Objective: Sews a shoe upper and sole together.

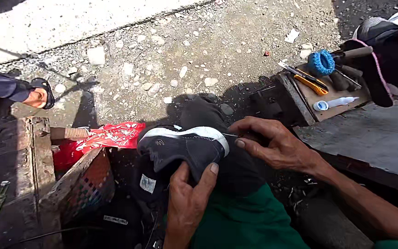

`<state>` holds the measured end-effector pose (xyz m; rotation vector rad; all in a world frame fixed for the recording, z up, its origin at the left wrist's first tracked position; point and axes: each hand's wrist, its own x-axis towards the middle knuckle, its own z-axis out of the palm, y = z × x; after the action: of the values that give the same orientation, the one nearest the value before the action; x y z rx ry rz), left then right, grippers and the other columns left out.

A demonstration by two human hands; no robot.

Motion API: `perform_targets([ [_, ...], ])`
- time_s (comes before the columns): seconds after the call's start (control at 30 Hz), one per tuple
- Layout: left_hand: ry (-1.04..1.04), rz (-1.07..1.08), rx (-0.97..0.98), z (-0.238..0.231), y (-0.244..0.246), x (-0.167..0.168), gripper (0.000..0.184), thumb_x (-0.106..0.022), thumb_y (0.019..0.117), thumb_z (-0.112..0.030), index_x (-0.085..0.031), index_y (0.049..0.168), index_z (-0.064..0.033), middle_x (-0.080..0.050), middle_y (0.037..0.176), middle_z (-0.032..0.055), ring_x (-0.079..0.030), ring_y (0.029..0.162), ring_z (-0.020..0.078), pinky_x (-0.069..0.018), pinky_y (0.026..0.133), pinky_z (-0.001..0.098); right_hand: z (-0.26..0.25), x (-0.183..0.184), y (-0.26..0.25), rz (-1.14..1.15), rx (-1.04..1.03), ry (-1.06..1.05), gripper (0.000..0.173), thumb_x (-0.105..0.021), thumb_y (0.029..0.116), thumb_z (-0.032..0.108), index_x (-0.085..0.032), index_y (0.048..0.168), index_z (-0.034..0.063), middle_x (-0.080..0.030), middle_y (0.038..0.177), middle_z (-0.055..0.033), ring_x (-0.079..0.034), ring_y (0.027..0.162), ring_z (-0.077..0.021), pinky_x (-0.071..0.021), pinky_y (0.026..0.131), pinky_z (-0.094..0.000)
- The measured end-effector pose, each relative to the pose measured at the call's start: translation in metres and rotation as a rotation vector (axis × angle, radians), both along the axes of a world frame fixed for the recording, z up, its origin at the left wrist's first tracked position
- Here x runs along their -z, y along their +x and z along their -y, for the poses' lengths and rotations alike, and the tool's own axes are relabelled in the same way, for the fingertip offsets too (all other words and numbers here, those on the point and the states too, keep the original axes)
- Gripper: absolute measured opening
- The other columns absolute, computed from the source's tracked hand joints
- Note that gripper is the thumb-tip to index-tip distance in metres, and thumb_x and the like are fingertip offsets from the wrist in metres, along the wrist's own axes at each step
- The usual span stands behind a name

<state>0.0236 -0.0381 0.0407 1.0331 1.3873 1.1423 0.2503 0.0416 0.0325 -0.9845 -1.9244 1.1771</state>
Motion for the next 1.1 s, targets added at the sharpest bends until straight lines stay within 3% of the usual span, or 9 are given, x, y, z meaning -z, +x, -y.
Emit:
perform_targets([
  [0.1,0.014,-0.015,0.008,0.002,-0.003,0.003,0.02,-0.07,0.0901,-0.015,-0.07,0.106,-0.0031,-0.075,0.095,0.0004,-0.072,0.09,0.0081,-0.0609,0.082,0.0242,-0.01,0.01,-0.001,-0.052,0.054,-0.107,0.024,-0.069,0.098,0.024,-0.072,0.113,0.0043,-0.068,0.091,0.0026,-0.055,0.07,0.0047,-0.0467,0.061,-0.0117],
  [0.23,0.014,-0.013,0.017,0.001,-0.005,0.002,0.02,-0.07,0.0896,-0.015,-0.07,0.106,-0.003,-0.075,0.095,0.0009,-0.072,0.091,0.0085,-0.061,0.082,0.0242,-0.005,0.037,-0.009,-0.24,0.028,-0.36,0.027,-0.065,0.0974,0.014,-0.069,0.121,0.0011,-0.073,0.106,0.0025,-0.058,0.074,0.0045,-0.0475,0.063,-0.013],
  [0.4,0.034,-0.02,0.016,0.002,-0.006,0.004,0.019,-0.07,0.0896,-0.016,-0.071,0.104,-0.0044,-0.075,0.094,-0.0002,-0.072,0.089,0.0078,-0.0609,0.082,0.0235,0.008,0.044,-0.01,-0.55,0.004,-0.606,0.02,-0.065,0.1002,0.019,-0.064,0.116,0.008,-0.069,0.085,0.0045,-0.055,0.057,0.0019,-0.0446,0.049,-0.0143],
  [0.53,0.033,-0.048,0.004,0.002,-0.002,0.004,0.017,-0.07,0.0888,-0.016,-0.071,0.102,-0.0051,-0.074,0.091,-0.0015,-0.072,0.087,0.0063,-0.0605,0.079,0.0222,0.014,0.026,-0.015,-0.564,0.117,-0.444,0.007,-0.065,0.0948,0.008,-0.065,0.101,0.0114,-0.063,0.076,0.0091,-0.052,0.058,0.0044,-0.043,0.052,-0.0129],
  [0.63,0.044,-0.068,0.005,0.002,0.0,0.005,0.017,-0.07,0.088,-0.016,-0.071,0.101,-0.005,-0.074,0.091,-0.0019,-0.072,0.086,0.0054,-0.0606,0.079,0.0216,0.015,0.011,-0.015,-0.558,0.16,-0.352,0.012,-0.065,0.0907,0.002,-0.065,0.094,0.0141,-0.062,0.077,0.0098,-0.051,0.06,0.0058,-0.0419,0.054,-0.0116],
  [0.73,0.065,-0.085,0.006,0.004,-0.003,0.008,0.017,-0.069,0.0883,-0.016,-0.071,0.1,-0.0048,-0.074,0.091,-0.0022,-0.071,0.086,0.005,-0.0603,0.079,0.0215,0.009,0.006,-0.004,-0.359,0.11,-0.278,0.006,-0.067,0.0962,0.008,-0.066,0.102,0.01,-0.064,0.08,0.0081,-0.054,0.064,0.0047,-0.0443,0.057,-0.0117],
  [0.87,0.04,-0.017,0.026,0.005,-0.008,0.009,0.017,-0.069,0.0883,-0.014,-0.07,0.103,-0.0052,-0.074,0.094,-0.0011,-0.072,0.089,0.0068,-0.0603,0.081,0.0226,-0.005,0.0,0.029,0.107,0.153,-0.058,0.03,-0.059,0.1038,0.039,-0.069,0.114,0.0126,-0.059,0.079,0.0093,-0.049,0.061,0.0041,-0.0411,0.054,-0.0127],
  [0.93,0.017,0.038,0.014,0.005,-0.008,0.007,0.018,-0.069,0.0873,-0.011,-0.07,0.104,-0.0044,-0.075,0.095,0.0,-0.072,0.091,0.0078,-0.0603,0.083,0.0238,-0.005,-0.01,0.034,0.175,0.13,0.012,0.039,-0.047,0.1083,0.038,-0.072,0.12,0.0106,-0.061,0.094,0.006,-0.055,0.076,0.002,-0.0466,0.065,-0.0147],
  [1.1,0.017,0.106,0.005,0.004,-0.005,0.008,0.019,-0.068,0.0871,-0.008,-0.069,0.106,-0.0029,-0.075,0.096,0.0014,-0.072,0.091,0.009,-0.0605,0.083,0.0251,0.005,-0.01,0.004,0.108,-0.068,0.022,0.028,-0.055,0.1059,0.023,-0.073,0.119,0.0048,-0.068,0.093,-0.0013,-0.058,0.075,-0.0008,-0.0494,0.066,-0.0169],
])
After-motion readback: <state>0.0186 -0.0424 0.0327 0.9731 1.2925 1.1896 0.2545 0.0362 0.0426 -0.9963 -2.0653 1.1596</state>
